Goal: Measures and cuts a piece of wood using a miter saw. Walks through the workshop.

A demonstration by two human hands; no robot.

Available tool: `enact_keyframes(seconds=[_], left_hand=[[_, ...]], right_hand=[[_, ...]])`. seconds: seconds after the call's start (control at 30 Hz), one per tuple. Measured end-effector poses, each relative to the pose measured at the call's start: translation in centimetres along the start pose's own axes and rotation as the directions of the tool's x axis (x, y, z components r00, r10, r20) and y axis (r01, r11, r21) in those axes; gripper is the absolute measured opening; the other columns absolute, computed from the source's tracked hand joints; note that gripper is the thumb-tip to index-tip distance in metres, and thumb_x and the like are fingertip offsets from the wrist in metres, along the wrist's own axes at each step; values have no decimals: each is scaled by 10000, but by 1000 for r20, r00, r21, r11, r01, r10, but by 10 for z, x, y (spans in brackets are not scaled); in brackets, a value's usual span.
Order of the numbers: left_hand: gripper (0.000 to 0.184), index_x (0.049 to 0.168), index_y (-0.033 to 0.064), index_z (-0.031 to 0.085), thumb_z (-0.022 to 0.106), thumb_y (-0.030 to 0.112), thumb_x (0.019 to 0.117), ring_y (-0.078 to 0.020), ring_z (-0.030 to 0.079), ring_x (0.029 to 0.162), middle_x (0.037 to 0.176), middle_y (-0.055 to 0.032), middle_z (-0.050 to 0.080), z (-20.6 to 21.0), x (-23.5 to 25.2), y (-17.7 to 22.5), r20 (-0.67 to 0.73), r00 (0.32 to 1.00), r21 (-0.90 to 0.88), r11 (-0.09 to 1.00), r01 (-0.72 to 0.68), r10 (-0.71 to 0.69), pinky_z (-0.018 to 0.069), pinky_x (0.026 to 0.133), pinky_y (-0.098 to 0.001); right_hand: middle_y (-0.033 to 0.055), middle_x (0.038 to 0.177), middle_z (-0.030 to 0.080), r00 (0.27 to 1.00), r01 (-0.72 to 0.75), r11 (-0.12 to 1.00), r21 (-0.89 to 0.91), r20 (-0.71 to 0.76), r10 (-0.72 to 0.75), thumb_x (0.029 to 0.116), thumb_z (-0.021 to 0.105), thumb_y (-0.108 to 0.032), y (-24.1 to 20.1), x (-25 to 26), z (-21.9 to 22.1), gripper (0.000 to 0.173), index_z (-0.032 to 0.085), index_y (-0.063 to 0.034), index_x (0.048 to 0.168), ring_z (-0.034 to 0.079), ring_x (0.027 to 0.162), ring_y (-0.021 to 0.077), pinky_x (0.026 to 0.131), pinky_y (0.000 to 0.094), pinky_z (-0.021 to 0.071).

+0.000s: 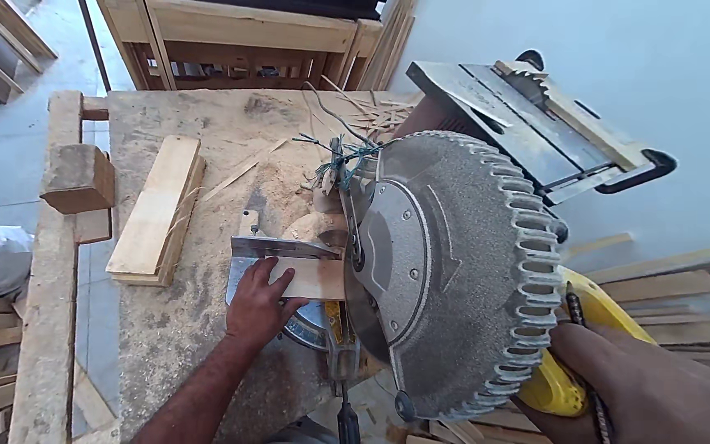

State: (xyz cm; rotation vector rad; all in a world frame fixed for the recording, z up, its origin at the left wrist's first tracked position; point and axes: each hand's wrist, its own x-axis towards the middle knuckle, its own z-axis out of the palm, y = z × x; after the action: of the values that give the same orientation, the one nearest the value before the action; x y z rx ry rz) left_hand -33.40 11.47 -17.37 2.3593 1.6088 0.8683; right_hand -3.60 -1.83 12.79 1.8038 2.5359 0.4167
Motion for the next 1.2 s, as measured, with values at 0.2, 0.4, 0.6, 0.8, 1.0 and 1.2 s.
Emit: enact_keyframes(seconds=[0.2, 0.4, 0.6, 0.8, 1.0, 1.2], left_hand=[[612, 1272, 269, 731, 545, 730, 914, -313, 496, 1408, 1455, -101, 584, 0, 0, 0, 18, 1000, 8, 1000, 11, -11, 422, 1154, -515], [617, 1266, 256, 734, 549, 727, 914, -323, 514, 1389, 1445, -118, 589, 0, 0, 1, 13, 1000, -6, 1000, 7, -7, 432, 1142, -525], [612, 1267, 259, 734, 551, 724, 914, -315, 510, 1394, 1449, -116, 587, 0, 0, 1, 13, 1000, 2, 1000, 10, -10, 432, 1144, -518], [610, 1269, 255, 734, 559, 719, 912, -315, 515, 1388, 1444, -115, 591, -1, 0, 2, 18, 1000, -1, 1000, 10, -10, 430, 1145, -516], [633, 1270, 262, 733, 531, 744, 913, -307, 503, 1402, 1452, -114, 585, -2, 1, 3, 31, 999, 8, 1000, 14, -15, 420, 1156, -505], [644, 1263, 258, 738, 532, 754, 907, -300, 509, 1398, 1449, -107, 589, -2, 2, 3, 36, 999, 13, 1000, 15, -15, 418, 1160, -500]], right_hand=[[73, 619, 553, 1000, 7, 1000, 6, -21, -7, 713, 766, -411, 1, -2, 2, 363, 607, -93, 784, 601, 538, 262, 442, 413, 446], [83, 611, 547, 1000, -2, 1000, 8, -30, 2, 727, 756, -409, -3, 0, 3, 365, 596, -84, 767, 595, 520, 270, 426, 412, 432], [74, 616, 550, 999, 6, 1000, -7, -33, -6, 710, 750, -397, -2, -2, 4, 352, 596, -89, 779, 597, 526, 270, 429, 417, 438], [76, 623, 560, 999, 7, 1000, -2, -38, -7, 707, 750, -392, -2, -2, 5, 347, 611, -86, 795, 604, 531, 275, 429, 422, 441], [68, 610, 549, 999, 1, 1000, -3, -40, -1, 721, 746, -408, -2, -2, 5, 350, 604, -93, 775, 599, 526, 265, 431, 419, 442], [68, 611, 541, 999, -1, 1000, -5, -39, 1, 726, 741, -402, -4, -2, 5, 341, 582, -101, 752, 596, 523, 263, 422, 415, 433]])
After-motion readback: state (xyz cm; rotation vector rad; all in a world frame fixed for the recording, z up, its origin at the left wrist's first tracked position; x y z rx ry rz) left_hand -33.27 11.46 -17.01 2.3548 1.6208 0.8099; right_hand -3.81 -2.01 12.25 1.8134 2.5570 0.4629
